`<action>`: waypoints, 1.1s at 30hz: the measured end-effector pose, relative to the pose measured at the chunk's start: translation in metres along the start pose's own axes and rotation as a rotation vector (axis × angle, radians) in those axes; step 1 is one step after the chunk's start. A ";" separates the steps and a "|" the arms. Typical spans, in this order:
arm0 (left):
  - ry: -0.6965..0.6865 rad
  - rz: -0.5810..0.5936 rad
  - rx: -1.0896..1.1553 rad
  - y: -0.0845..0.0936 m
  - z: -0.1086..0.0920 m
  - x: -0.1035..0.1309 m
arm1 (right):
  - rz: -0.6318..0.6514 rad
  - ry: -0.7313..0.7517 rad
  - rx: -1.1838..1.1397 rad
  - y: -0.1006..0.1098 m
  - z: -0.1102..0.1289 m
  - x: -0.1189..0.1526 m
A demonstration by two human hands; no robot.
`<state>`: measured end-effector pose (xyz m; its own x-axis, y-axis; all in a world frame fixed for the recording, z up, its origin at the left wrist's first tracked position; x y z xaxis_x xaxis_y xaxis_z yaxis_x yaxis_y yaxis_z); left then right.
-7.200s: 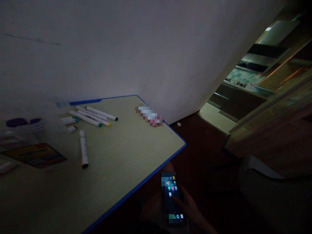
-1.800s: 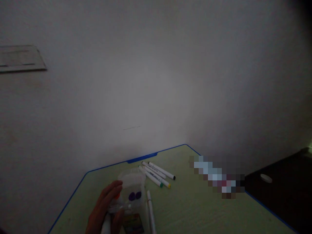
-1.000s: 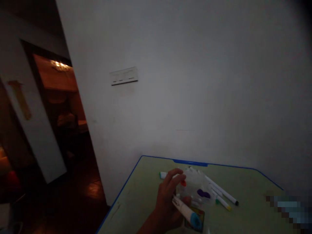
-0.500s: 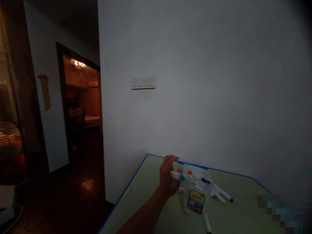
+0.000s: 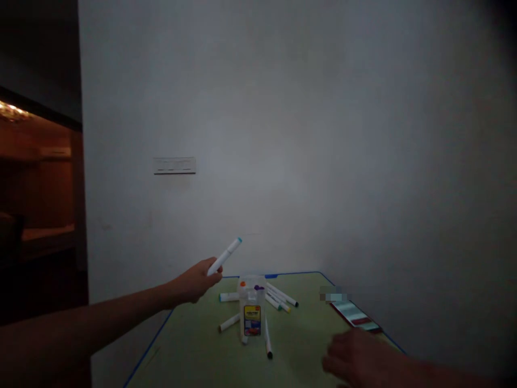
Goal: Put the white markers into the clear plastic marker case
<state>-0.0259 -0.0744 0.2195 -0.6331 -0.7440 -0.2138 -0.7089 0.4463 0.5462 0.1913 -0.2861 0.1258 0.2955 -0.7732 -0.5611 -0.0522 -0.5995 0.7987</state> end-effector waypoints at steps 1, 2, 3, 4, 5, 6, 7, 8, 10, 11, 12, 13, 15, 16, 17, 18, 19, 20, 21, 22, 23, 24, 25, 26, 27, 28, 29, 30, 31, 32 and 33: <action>0.022 0.036 -0.048 -0.001 -0.005 0.000 | 0.062 0.071 -0.016 0.001 -0.010 -0.024; -0.007 0.017 -0.069 -0.004 -0.010 -0.002 | 0.222 0.167 -0.028 -0.002 -0.017 -0.047; -0.102 -0.020 -0.072 -0.010 -0.015 -0.006 | 0.278 0.150 -0.040 -0.004 -0.023 -0.070; -0.184 -0.055 -0.071 -0.018 -0.018 -0.010 | 0.251 0.074 -0.099 -0.005 -0.027 -0.093; -0.244 -0.080 -0.071 -0.028 -0.019 -0.015 | 0.182 -0.028 -0.209 -0.008 -0.028 -0.112; -0.306 -0.117 -0.067 -0.038 -0.020 -0.019 | 0.079 -0.133 -0.377 -0.011 -0.028 -0.127; -0.349 -0.144 -0.060 -0.048 -0.019 -0.022 | -0.047 -0.241 -0.573 -0.016 -0.027 -0.139; -0.376 -0.157 -0.050 -0.058 -0.017 -0.024 | -0.150 -0.312 -0.772 -0.021 -0.025 -0.147; -0.451 -0.142 -0.034 -0.076 -0.013 -0.027 | -0.269 -0.354 -1.080 -0.031 -0.020 -0.158; -0.505 -0.130 -0.026 -0.082 -0.012 -0.027 | -0.308 -0.349 -1.174 -0.034 -0.019 -0.162; -0.547 -0.131 -0.024 -0.086 -0.010 -0.028 | -0.334 -0.336 -1.242 -0.036 -0.019 -0.166; -0.586 -0.137 -0.029 -0.089 -0.008 -0.028 | -0.353 -0.323 -1.287 -0.037 -0.021 -0.169; -0.638 -0.192 -0.065 -0.087 -0.001 -0.030 | -0.404 -0.324 -1.358 -0.037 -0.027 -0.173; -0.651 -0.234 -0.089 -0.085 0.005 -0.032 | -0.445 -0.341 -1.391 -0.037 -0.032 -0.173; -0.659 -0.278 -0.111 -0.081 0.012 -0.034 | -0.497 -0.369 -1.421 -0.037 -0.038 -0.173; -0.660 -0.330 -0.122 -0.077 0.021 -0.036 | -0.557 -0.407 -1.445 -0.039 -0.044 -0.171; -0.656 -0.383 -0.120 -0.073 0.030 -0.037 | -0.611 -0.447 -1.461 -0.041 -0.049 -0.169; -0.653 -0.433 -0.112 -0.070 0.040 -0.038 | -0.645 -0.483 -1.469 -0.045 -0.054 -0.167; -0.656 -0.467 -0.109 -0.069 0.050 -0.039 | -0.664 -0.511 -1.466 -0.049 -0.057 -0.164; -0.661 -0.486 -0.113 -0.069 0.059 -0.039 | -0.671 -0.535 -1.454 -0.053 -0.059 -0.163; -0.668 -0.484 -0.127 -0.071 0.067 -0.038 | -0.668 -0.553 -1.433 -0.057 -0.059 -0.161; -0.674 -0.467 -0.143 -0.075 0.073 -0.038 | -0.656 -0.565 -1.409 -0.062 -0.058 -0.160; -0.678 -0.437 -0.157 -0.080 0.078 -0.037 | -0.636 -0.570 -1.384 -0.066 -0.056 -0.160; -0.677 -0.407 -0.164 -0.085 0.082 -0.036 | -0.605 -0.566 -1.356 -0.069 -0.052 -0.161; -0.674 -0.381 -0.166 -0.090 0.084 -0.034 | -0.561 -0.550 -1.323 -0.072 -0.048 -0.161; -0.672 -0.360 -0.167 -0.095 0.086 -0.033 | -0.508 -0.524 -1.278 -0.074 -0.043 -0.163; -0.671 -0.345 -0.171 -0.098 0.088 -0.032 | -0.449 -0.487 -1.214 -0.074 -0.037 -0.164; -0.673 -0.337 -0.174 -0.102 0.089 -0.031 | -0.382 -0.440 -1.129 -0.075 -0.032 -0.165; -0.681 -0.334 -0.177 -0.104 0.091 -0.031 | -0.311 -0.388 -1.028 -0.075 -0.026 -0.167; -0.689 -0.342 -0.172 -0.106 0.092 -0.031 | -0.242 -0.332 -0.917 -0.074 -0.021 -0.168; -0.696 -0.354 -0.160 -0.107 0.094 -0.031 | -0.178 -0.276 -0.808 -0.075 -0.017 -0.169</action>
Point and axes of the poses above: each hand's wrist, its own x-axis away from the middle knuckle, its own y-axis out of the back of the hand, z = x × y, the point moved 3 cm from there along -x, towards the middle knuckle, and after that the axes turned 3 degrees about x, right-handed, at the moved point
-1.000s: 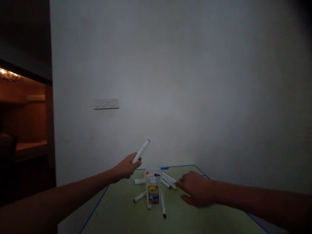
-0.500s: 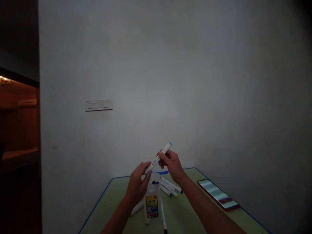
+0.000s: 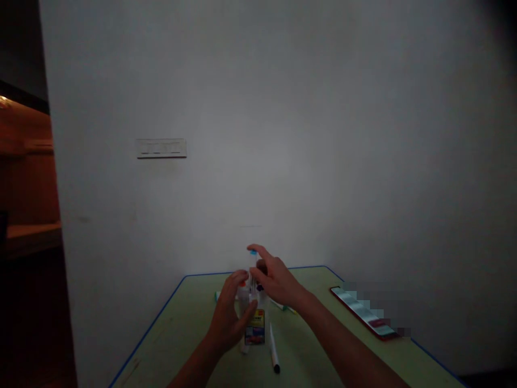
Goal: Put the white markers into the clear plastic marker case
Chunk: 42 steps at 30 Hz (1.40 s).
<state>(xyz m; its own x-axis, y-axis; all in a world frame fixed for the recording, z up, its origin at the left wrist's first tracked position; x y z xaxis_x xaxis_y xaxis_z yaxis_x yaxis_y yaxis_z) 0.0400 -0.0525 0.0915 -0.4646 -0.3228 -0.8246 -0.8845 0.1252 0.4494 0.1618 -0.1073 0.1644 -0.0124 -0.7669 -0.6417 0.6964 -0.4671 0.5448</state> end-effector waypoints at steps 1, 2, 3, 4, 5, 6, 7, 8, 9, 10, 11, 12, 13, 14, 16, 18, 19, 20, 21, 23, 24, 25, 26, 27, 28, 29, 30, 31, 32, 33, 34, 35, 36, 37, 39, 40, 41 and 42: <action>0.003 -0.017 0.009 -0.001 0.002 0.001 | 0.059 0.035 0.099 -0.003 0.001 0.001; 0.016 -0.030 0.020 -0.002 0.003 0.002 | 0.106 0.065 0.175 -0.006 0.001 0.002; 0.039 -0.039 0.035 -0.003 0.005 0.002 | 0.127 0.089 0.219 -0.008 -0.001 0.003; 0.073 -0.043 0.055 -0.003 0.007 0.003 | 0.115 0.110 0.233 -0.008 -0.004 0.004; 0.109 -0.045 0.079 -0.004 0.009 0.004 | 0.065 0.128 0.220 -0.008 -0.010 0.005; 0.143 -0.045 0.103 -0.005 0.011 0.004 | -0.022 0.137 0.188 -0.006 -0.017 0.007; 0.178 -0.046 0.126 -0.005 0.012 0.005 | -0.133 0.132 0.146 -0.004 -0.027 0.009; 0.209 -0.051 0.146 -0.006 0.013 0.006 | -0.246 0.105 0.102 -0.001 -0.039 0.012; 0.242 -0.052 0.166 -0.006 0.014 0.006 | -0.340 0.053 0.060 0.000 -0.053 0.016; 0.276 -0.047 0.194 -0.007 0.015 0.007 | -0.392 -0.023 0.020 -0.001 -0.068 0.020; 0.318 -0.034 0.237 -0.009 0.015 0.007 | -0.391 -0.105 -0.023 -0.005 -0.082 0.024; 0.368 -0.015 0.290 -0.010 0.016 0.008 | -0.354 -0.175 -0.068 -0.010 -0.094 0.028; 0.417 0.000 0.345 -0.012 0.016 0.008 | -0.288 -0.219 -0.116 -0.017 -0.103 0.032; 0.460 0.013 0.389 -0.014 0.016 0.008 | -0.221 -0.241 -0.170 -0.025 -0.110 0.035; 0.518 0.017 0.416 -0.015 0.018 0.007 | -0.132 -0.269 -0.276 -0.038 -0.115 0.041; 0.507 0.011 0.380 -0.013 0.020 0.006 | -0.090 -0.291 -0.365 -0.047 -0.114 0.043; 0.479 0.012 0.351 -0.012 0.022 0.006 | -0.069 -0.299 -0.389 -0.050 -0.112 0.043; 0.441 0.007 0.317 -0.010 0.024 0.005 | -0.050 -0.298 -0.390 -0.052 -0.111 0.043; 0.400 -0.004 0.281 -0.007 0.027 0.004 | -0.036 -0.293 -0.364 -0.052 -0.111 0.042; 0.333 -0.046 0.207 -0.003 0.032 0.003 | -0.040 -0.275 -0.211 -0.049 -0.115 0.042; 0.321 -0.060 0.190 -0.002 0.034 0.003 | -0.054 -0.264 -0.090 -0.046 -0.119 0.043; 0.318 -0.068 0.185 -0.001 0.035 0.002 | -0.064 -0.264 0.047 -0.042 -0.123 0.045; 0.323 -0.075 0.186 -0.001 0.035 0.002 | -0.063 -0.281 0.189 -0.039 -0.129 0.047; 0.334 -0.087 0.185 -0.001 0.034 0.001 | -0.046 -0.314 0.323 -0.036 -0.135 0.050; 0.346 -0.103 0.179 -0.001 0.032 0.000 | -0.015 -0.356 0.441 -0.033 -0.141 0.052; 0.359 -0.120 0.170 -0.001 0.030 0.000 | 0.023 -0.402 0.535 -0.031 -0.146 0.055; 0.374 -0.135 0.156 -0.001 0.027 0.000 | 0.062 -0.445 0.602 -0.030 -0.150 0.057; 0.393 -0.143 0.137 -0.001 0.025 0.000 | 0.094 -0.474 0.650 -0.028 -0.153 0.059; 0.419 -0.144 0.123 -0.002 0.024 0.000 | 0.121 -0.491 0.682 -0.027 -0.153 0.059; 0.445 -0.139 0.114 -0.002 0.023 0.000 | 0.141 -0.502 0.704 -0.026 -0.153 0.059; 0.469 -0.135 0.106 -0.003 0.023 0.000 | 0.156 -0.509 0.721 -0.024 -0.151 0.058; 0.488 -0.131 0.104 -0.003 0.024 0.001 | 0.165 -0.514 0.735 -0.023 -0.149 0.057; 0.500 -0.129 0.109 -0.004 0.025 0.001 | 0.173 -0.517 0.749 -0.022 -0.147 0.056; 0.509 -0.130 0.114 -0.004 0.026 0.001 | 0.181 -0.519 0.760 -0.021 -0.144 0.055; 0.518 -0.139 0.114 -0.004 0.026 0.001 | 0.197 -0.523 0.770 -0.020 -0.141 0.055; 0.526 -0.141 0.122 -0.004 0.025 0.000 | 0.202 -0.527 0.771 -0.020 -0.140 0.055; 0.537 -0.139 0.137 -0.004 0.024 0.000 | 0.204 -0.531 0.770 -0.019 -0.139 0.055; 0.550 -0.135 0.157 -0.004 0.023 0.000 | 0.204 -0.534 0.770 -0.019 -0.139 0.055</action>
Point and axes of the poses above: each hand's wrist, its own x-axis away from the middle knuckle, its own y-axis out of the back of the hand, z = x × y, the point moved 3 cm from there along -x, towards the middle knuckle, and after that the axes turned 3 degrees about x, right-handed, at the moved point
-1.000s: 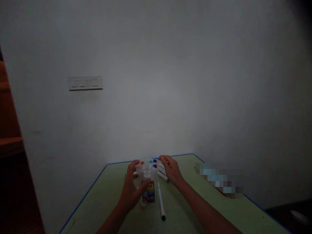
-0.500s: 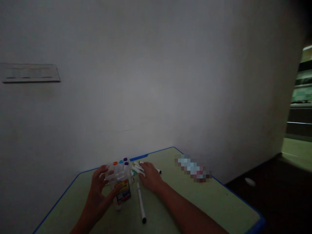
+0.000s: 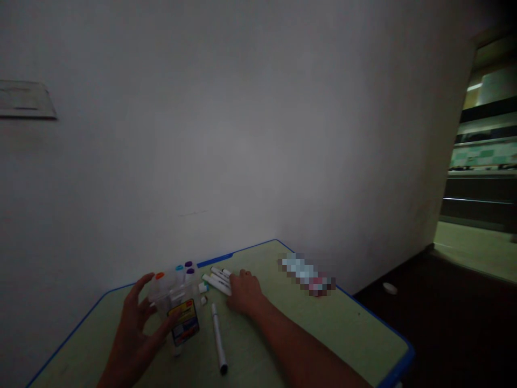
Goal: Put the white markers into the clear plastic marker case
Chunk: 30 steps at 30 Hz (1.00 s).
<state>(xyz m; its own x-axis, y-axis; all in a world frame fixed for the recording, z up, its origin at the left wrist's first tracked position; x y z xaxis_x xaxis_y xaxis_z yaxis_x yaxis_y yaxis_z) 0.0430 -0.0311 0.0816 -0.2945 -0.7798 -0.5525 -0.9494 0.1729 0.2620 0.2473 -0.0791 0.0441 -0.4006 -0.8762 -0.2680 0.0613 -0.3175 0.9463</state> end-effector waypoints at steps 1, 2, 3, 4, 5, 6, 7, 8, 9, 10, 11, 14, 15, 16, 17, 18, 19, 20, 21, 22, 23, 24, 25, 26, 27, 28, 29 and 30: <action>0.015 0.013 0.021 0.000 -0.001 0.000 | 0.001 -0.001 0.002 0.000 0.000 0.000; 0.029 0.026 0.037 -0.001 -0.003 0.001 | 0.007 -0.002 0.009 0.000 0.001 -0.001; 0.041 0.037 0.046 -0.001 -0.004 0.001 | 0.021 0.000 0.019 0.001 0.002 -0.003; 0.046 0.044 0.053 -0.001 -0.005 0.002 | 0.041 0.004 0.031 0.001 0.004 -0.005; 0.048 0.050 0.068 -0.002 -0.006 0.002 | 0.063 0.008 0.041 0.001 0.006 -0.007; 0.055 0.054 0.092 -0.002 -0.006 0.002 | 0.084 0.015 0.049 0.002 0.009 -0.009; 0.069 0.056 0.123 -0.002 -0.006 0.002 | 0.102 0.020 0.053 0.002 0.012 -0.010; 0.087 0.056 0.153 -0.003 -0.004 0.002 | 0.115 0.025 0.052 0.002 0.015 -0.011; 0.109 0.054 0.173 -0.003 -0.001 0.001 | 0.118 0.028 0.047 0.002 0.017 -0.012; 0.127 0.055 0.180 -0.003 0.002 0.000 | 0.112 0.031 0.038 0.002 0.019 -0.011; 0.141 0.058 0.176 -0.003 0.006 -0.001 | 0.101 0.034 0.028 0.002 0.021 -0.010; 0.157 0.070 0.154 -0.002 0.017 -0.006 | 0.041 0.062 0.001 0.001 0.020 -0.005; 0.158 0.068 0.151 -0.002 0.019 -0.007 | 0.034 0.079 0.000 0.001 0.019 -0.003; 0.155 0.068 0.155 -0.002 0.020 -0.008 | 0.035 0.096 0.003 0.001 0.017 -0.002; 0.149 0.067 0.161 -0.002 0.020 -0.008 | 0.042 0.108 0.007 0.001 0.015 -0.001; 0.139 0.071 0.172 -0.002 0.018 -0.008 | 0.052 0.116 0.011 0.001 0.013 -0.001; 0.134 0.068 0.175 -0.003 0.015 -0.008 | 0.062 0.118 0.015 0.001 0.011 -0.001; 0.133 0.060 0.174 -0.003 0.012 -0.007 | 0.069 0.118 0.018 0.001 0.010 -0.001; 0.134 0.048 0.171 -0.004 0.009 -0.006 | 0.071 0.119 0.019 0.001 0.009 -0.002; 0.139 0.034 0.162 -0.004 0.007 -0.005 | 0.074 0.121 0.019 0.002 0.008 -0.002; 0.145 0.021 0.152 -0.004 0.004 -0.005 | 0.075 0.121 0.019 0.002 0.008 -0.003; 0.151 0.014 0.147 -0.004 0.002 -0.004 | 0.077 0.121 0.018 0.002 0.008 -0.003; 0.156 0.015 0.147 -0.004 0.001 -0.004 | 0.077 0.119 0.016 0.001 0.008 -0.004; 0.161 0.020 0.153 -0.005 0.000 -0.004 | 0.076 0.116 0.015 0.001 0.008 -0.004; 0.168 0.020 0.154 -0.005 0.000 -0.004 | 0.074 0.114 0.014 0.001 0.008 -0.004; 0.175 0.016 0.153 -0.004 0.000 -0.005 | 0.072 0.111 0.014 0.000 0.008 -0.005; 0.175 0.015 0.155 -0.004 0.001 -0.005 | 0.070 0.110 0.013 0.000 0.008 -0.005; 0.172 0.016 0.158 -0.004 0.002 -0.005 | 0.069 0.110 0.012 0.000 0.008 -0.005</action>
Point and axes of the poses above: each hand's wrist, its own x-axis away from the middle knuckle, its own y-axis out of the back of the hand, z = x × y, the point moved 3 cm from there along -x, towards the middle knuckle, and after that the axes turned 3 degrees about x, right-handed, at the moved point
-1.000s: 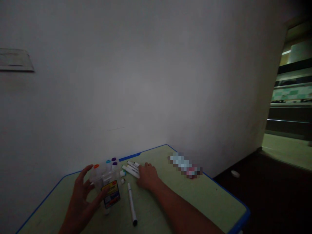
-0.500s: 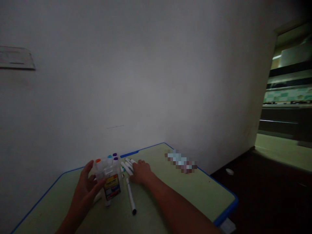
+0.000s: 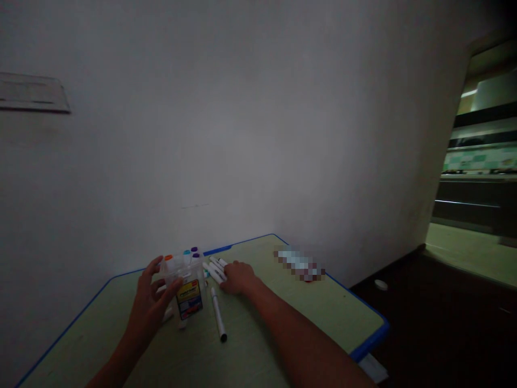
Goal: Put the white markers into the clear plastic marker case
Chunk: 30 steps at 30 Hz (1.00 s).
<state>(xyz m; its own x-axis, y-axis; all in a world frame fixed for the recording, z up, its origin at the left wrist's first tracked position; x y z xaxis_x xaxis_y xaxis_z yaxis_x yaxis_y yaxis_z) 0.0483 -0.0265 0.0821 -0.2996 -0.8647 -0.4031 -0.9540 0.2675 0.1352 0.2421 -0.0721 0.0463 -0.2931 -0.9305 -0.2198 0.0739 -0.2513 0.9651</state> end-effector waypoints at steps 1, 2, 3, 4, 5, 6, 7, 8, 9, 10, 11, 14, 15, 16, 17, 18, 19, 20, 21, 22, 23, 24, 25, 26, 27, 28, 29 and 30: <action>-0.009 0.006 0.005 0.000 0.001 -0.001 | 0.000 0.001 -0.001 0.000 0.000 0.000; -0.017 0.015 0.011 0.000 0.002 -0.001 | -0.001 0.003 -0.003 -0.001 0.000 0.000; -0.023 0.029 0.022 -0.001 0.003 -0.002 | -0.002 0.005 -0.005 0.000 -0.001 0.000; -0.026 0.043 0.035 -0.001 0.005 -0.002 | -0.007 0.007 -0.007 0.000 -0.001 0.000; -0.022 0.055 0.047 -0.002 0.006 -0.003 | -0.014 0.010 -0.008 0.001 -0.001 0.000; -0.010 0.063 0.054 -0.002 0.007 -0.003 | -0.025 0.012 -0.010 0.003 -0.001 0.000; 0.001 0.070 0.059 -0.003 0.008 -0.003 | -0.036 0.016 -0.010 0.005 0.000 0.000; 0.009 0.075 0.062 -0.003 0.009 -0.003 | -0.051 0.026 -0.013 0.008 0.001 0.000; 0.014 0.080 0.066 -0.003 0.010 -0.003 | -0.069 0.045 -0.024 0.011 0.002 0.001; 0.018 0.087 0.068 -0.003 0.011 -0.003 | -0.089 0.071 -0.043 0.014 0.005 0.002; 0.018 0.095 0.069 -0.003 0.011 -0.003 | -0.111 0.103 -0.070 0.017 0.008 0.003; 0.012 0.116 0.072 -0.003 0.012 -0.003 | -0.150 0.205 -0.169 0.024 0.018 0.006; 0.009 0.124 0.068 -0.003 0.012 -0.003 | -0.154 0.230 -0.192 0.025 0.022 0.007; 0.004 0.129 0.063 -0.003 0.011 -0.003 | -0.159 0.252 -0.205 0.026 0.026 0.008; -0.002 0.134 0.061 -0.004 0.011 -0.003 | -0.167 0.271 -0.210 0.026 0.029 0.009; -0.010 0.137 0.060 -0.004 0.010 -0.003 | -0.173 0.287 -0.208 0.026 0.032 0.010; -0.017 0.137 0.059 -0.005 0.009 -0.002 | -0.179 0.297 -0.201 0.026 0.034 0.011; -0.022 0.138 0.061 -0.005 0.008 -0.002 | -0.181 0.305 -0.189 0.026 0.036 0.011; -0.028 0.137 0.066 -0.006 0.008 -0.002 | -0.181 0.311 -0.175 0.026 0.038 0.011; -0.032 0.140 0.072 -0.006 0.008 -0.002 | -0.180 0.316 -0.162 0.026 0.039 0.011; -0.035 0.143 0.077 -0.006 0.007 -0.002 | -0.178 0.318 -0.149 0.026 0.040 0.011; -0.037 0.144 0.081 -0.006 0.007 -0.002 | -0.180 0.321 -0.138 0.026 0.041 0.011; -0.038 0.147 0.084 -0.006 0.007 -0.002 | -0.186 0.325 -0.126 0.026 0.041 0.011; -0.037 0.149 0.086 -0.006 0.007 -0.002 | -0.191 0.327 -0.112 0.026 0.041 0.011; -0.035 0.148 0.086 -0.006 0.007 -0.002 | -0.195 0.327 -0.098 0.026 0.042 0.011; -0.034 0.149 0.084 -0.006 0.008 -0.002 | -0.198 0.326 -0.084 0.026 0.042 0.011; -0.034 0.146 0.078 -0.006 0.008 -0.002 | -0.199 0.326 -0.073 0.026 0.041 0.011; -0.036 0.145 0.069 -0.006 0.008 -0.002 | -0.202 0.325 -0.063 0.026 0.041 0.011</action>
<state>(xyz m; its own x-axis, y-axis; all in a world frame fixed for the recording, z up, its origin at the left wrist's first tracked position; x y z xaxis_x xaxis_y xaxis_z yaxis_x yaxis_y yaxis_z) 0.0546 -0.0227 0.0754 -0.4329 -0.7995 -0.4164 -0.8989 0.4178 0.1323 0.2012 -0.0782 0.0744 0.0084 -0.8941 -0.4478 0.1073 -0.4444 0.8894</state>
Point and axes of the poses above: each hand's wrist, its own x-axis away from the middle knuckle, its own y-axis out of the back of the hand, z = x × y, the point moved 3 cm from there along -x, towards the middle knuckle, and after that the axes turned 3 degrees about x, right-handed, at the moved point
